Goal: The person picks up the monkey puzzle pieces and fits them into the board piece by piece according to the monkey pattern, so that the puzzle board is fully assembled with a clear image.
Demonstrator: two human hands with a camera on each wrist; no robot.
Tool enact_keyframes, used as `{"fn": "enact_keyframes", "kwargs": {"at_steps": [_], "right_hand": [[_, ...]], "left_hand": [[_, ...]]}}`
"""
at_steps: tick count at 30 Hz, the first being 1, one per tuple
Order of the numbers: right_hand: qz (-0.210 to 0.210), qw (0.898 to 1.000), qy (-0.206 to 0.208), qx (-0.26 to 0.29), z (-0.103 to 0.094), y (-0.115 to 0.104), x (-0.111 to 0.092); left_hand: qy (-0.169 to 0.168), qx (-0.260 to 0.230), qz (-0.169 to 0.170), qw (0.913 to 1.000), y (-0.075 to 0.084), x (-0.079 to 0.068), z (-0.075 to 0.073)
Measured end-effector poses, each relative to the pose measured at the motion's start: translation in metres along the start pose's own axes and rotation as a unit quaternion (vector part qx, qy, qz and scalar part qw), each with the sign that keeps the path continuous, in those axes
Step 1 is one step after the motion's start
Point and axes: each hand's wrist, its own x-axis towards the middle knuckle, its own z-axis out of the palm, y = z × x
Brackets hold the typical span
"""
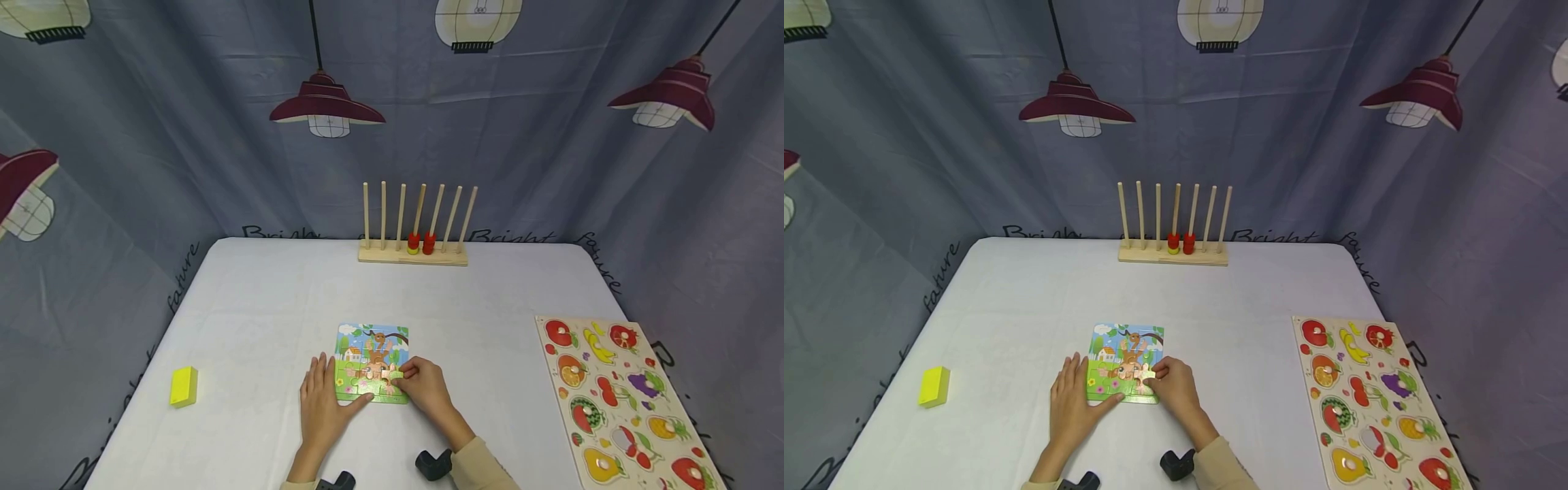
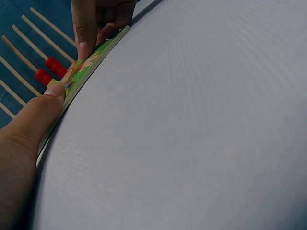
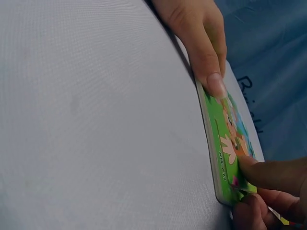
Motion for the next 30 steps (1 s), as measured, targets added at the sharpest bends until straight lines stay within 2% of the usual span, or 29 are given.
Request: {"fn": "enact_keyframes", "kwargs": {"at_steps": [7, 18, 22, 24, 26, 30], "right_hand": [[-0.018, 0.999, 0.009, -0.037, 0.002, -0.003, -0.003], [-0.038, 0.998, 0.011, -0.053, 0.004, -0.003, -0.005], [-0.051, 0.996, 0.03, -0.066, 0.004, -0.003, -0.01], [-0.071, 0.992, 0.044, -0.097, 0.004, -0.002, -0.015], [-0.107, 0.983, 0.059, -0.139, 0.005, 0.0, -0.023], [-0.188, 0.956, 0.057, -0.217, 0.006, 0.003, -0.039]], "left_hand": [[0.011, -0.001, 0.004, 0.9999, 0.0, 0.0, 0.0], [-0.003, -0.003, -0.003, 1.0, -0.001, 0.0, 0.0], [-0.005, -0.006, -0.005, 1.0, -0.001, 0.0, 0.001], [-0.007, -0.008, -0.006, 0.9999, -0.001, 0.0, 0.001], [-0.01, -0.009, -0.007, 0.9999, -0.001, 0.0, 0.001], [-0.013, -0.007, -0.009, 0.9999, -0.002, 0.0, 0.001]]}}
